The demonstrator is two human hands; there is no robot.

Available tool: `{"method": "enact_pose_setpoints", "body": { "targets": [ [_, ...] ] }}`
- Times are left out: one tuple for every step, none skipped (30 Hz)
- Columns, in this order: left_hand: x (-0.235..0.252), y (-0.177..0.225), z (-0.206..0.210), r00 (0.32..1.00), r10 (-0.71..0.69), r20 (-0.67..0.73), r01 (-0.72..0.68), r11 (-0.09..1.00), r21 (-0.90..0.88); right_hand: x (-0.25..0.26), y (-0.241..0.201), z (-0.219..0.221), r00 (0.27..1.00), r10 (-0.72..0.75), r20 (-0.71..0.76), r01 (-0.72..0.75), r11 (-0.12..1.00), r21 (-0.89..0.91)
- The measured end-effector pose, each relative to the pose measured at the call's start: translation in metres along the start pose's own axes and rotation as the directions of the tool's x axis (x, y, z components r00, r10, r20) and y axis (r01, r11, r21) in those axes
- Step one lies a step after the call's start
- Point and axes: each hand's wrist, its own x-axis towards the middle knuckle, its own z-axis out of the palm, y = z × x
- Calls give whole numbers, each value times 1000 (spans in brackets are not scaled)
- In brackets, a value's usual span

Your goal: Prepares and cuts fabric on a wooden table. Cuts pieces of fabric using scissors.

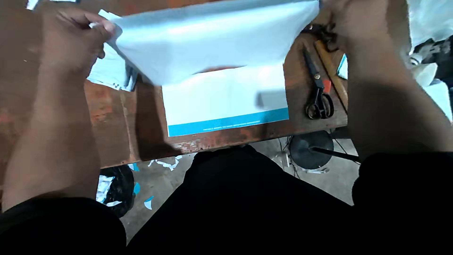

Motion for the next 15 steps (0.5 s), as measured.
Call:
{"method": "enact_pose_setpoints", "body": {
  "targets": [
    [2,5,4,998,-8,-62,9,1000,20,1,-1,-1,999,24,-32,-21,997,72],
    [2,9,7,995,-2,-101,5,1000,30,1,-1,-2,998,39,-42,-32,988,151],
    [1,11,10,992,10,-124,-8,1000,18,-2,0,-3,998,42,-38,-33,975,219],
    [-3,10,15,990,29,-137,-32,999,-23,-7,3,-3,999,32,-19,-26,963,270],
    [-9,6,20,991,39,-128,-49,996,-74,-14,9,-2,1000,21,20,-26,954,300],
    [-16,1,26,994,36,-101,-50,990,-133,-23,14,1,998,24,58,-42,938,345],
    [-24,-5,34,997,21,-76,-35,982,-184,-32,20,7,995,47,84,-76,919,386],
    [-33,-11,43,998,-6,-62,-8,976,-216,-41,27,15,991,90,96,-122,901,416],
    [-42,-16,53,996,-47,-73,28,970,-242,-48,34,21,983,143,112,-178,891,418],
    [-51,-22,64,992,-88,-92,60,961,-270,-54,42,28,973,189,129,-225,895,386],
    [-59,-29,75,985,-129,-116,88,949,-303,-61,49,33,966,214,145,-251,912,325],
    [-67,-36,85,976,-174,-133,120,933,-339,-69,53,37,964,214,157,-246,942,227],
    [-75,-41,94,963,-225,-151,155,914,-375,-77,55,39,967,198,159,-216,971,106],
    [-82,-44,103,942,-288,-170,205,898,-389,-84,56,41,967,197,164,-198,980,-7],
    [-88,-46,110,921,-347,-178,262,888,-378,-89,57,42,963,205,173,-193,978,-84]
  ]
}}
